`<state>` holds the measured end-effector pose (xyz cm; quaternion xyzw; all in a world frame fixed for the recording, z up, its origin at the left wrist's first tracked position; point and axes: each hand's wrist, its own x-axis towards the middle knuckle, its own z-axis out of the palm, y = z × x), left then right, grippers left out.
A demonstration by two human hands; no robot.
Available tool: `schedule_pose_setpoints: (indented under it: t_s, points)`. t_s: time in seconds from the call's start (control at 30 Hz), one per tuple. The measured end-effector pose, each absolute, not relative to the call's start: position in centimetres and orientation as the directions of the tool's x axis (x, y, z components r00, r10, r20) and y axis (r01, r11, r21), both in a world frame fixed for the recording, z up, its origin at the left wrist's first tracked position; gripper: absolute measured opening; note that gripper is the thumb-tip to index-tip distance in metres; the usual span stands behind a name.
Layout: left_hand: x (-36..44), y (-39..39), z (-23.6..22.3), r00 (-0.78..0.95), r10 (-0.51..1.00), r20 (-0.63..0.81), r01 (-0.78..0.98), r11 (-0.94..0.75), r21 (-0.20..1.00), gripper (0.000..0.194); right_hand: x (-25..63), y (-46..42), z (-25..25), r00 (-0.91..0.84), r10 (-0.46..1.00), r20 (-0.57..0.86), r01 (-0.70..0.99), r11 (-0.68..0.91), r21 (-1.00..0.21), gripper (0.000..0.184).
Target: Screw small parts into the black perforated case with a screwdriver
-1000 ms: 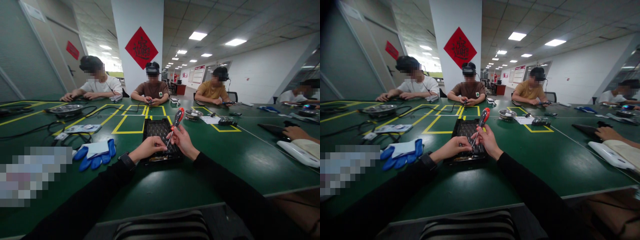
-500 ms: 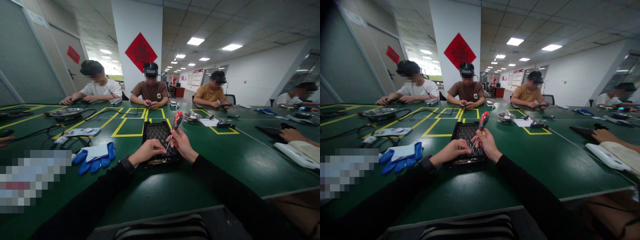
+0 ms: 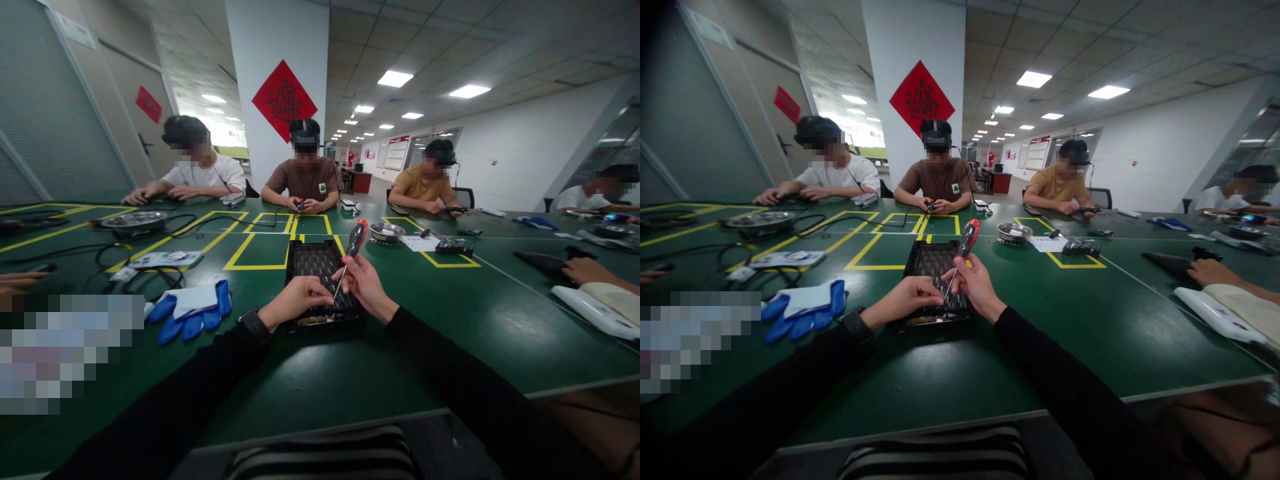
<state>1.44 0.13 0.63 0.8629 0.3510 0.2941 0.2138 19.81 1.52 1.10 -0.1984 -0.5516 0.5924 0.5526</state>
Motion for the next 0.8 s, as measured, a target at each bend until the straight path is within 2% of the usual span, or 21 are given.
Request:
schedule_pose_setpoints:
  t_s: [0.23,0.47,0.63,0.8]
  points:
    - [1.41,0.25,0.63,0.586,0.728,0.356,0.471,-0.664,0.581,0.028,20.08,1.37,1.43,-0.347,0.872,0.346,-0.460,0.163,-0.873,0.033]
    - [1.43,0.18,0.69,0.608,0.705,0.366,0.465,-0.689,0.555,0.027,19.96,1.48,1.21,-0.324,0.878,0.353,-0.451,0.184,-0.873,0.024]
    - [1.41,0.20,0.66,0.599,0.711,0.369,0.469,-0.685,0.558,0.028,19.86,1.46,1.25,-0.303,0.875,0.378,-0.431,0.228,-0.873,0.029]
    - [1.38,0.38,0.38,0.591,0.711,0.382,0.457,-0.685,0.568,0.027,20.07,1.39,1.46,-0.342,0.873,0.347,-0.448,0.173,-0.877,0.033]
